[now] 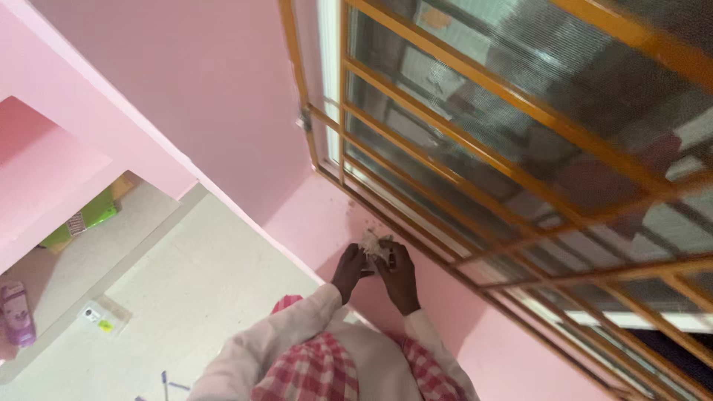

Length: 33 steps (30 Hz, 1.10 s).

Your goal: The person cleans the metal grills of a window using a white cloth, wiping the frame and the individual bars.

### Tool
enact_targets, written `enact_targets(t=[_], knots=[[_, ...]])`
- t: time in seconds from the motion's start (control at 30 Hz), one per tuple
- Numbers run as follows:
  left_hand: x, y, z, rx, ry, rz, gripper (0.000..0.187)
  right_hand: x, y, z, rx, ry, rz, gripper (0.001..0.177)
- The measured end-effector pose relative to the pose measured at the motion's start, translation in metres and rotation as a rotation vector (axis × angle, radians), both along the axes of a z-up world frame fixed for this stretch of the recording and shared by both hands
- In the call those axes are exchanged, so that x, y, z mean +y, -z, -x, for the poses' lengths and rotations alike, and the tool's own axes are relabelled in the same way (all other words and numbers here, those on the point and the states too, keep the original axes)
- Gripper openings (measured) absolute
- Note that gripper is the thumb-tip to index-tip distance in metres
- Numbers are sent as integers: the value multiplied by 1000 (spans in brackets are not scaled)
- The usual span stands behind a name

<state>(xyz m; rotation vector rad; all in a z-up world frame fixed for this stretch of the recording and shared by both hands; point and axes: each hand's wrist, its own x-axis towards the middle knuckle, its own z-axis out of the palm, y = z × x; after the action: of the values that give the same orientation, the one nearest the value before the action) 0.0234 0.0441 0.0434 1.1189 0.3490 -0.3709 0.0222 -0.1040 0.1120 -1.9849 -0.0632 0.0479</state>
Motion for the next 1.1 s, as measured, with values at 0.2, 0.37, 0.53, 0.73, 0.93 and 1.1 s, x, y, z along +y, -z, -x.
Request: enact_targets(t=[0.2,0.37,0.53,0.73,0.93,1.1], knots=[[51,-37,-35,-396,-346,-118,25,67,-2,-47,-82,-144,-34,40],[96,-116,-79,-649,-469,-290,52,131,-38,-103,-364,-172,-125,47],[122,-175,-128,-997,-460,-579,48,176,-44,-159,-290,-74,-516,44],[115,-141,-146,-890,-368,-800,52,173,19,-198,-30,-34,-883,40],[124,-105,-112,-677,-376,-568,52,165,9,-140,-176,-88,-201,30],[121,-93,-91,-753,-337,-673,51,163,2,-120,-150,-53,99,24]])
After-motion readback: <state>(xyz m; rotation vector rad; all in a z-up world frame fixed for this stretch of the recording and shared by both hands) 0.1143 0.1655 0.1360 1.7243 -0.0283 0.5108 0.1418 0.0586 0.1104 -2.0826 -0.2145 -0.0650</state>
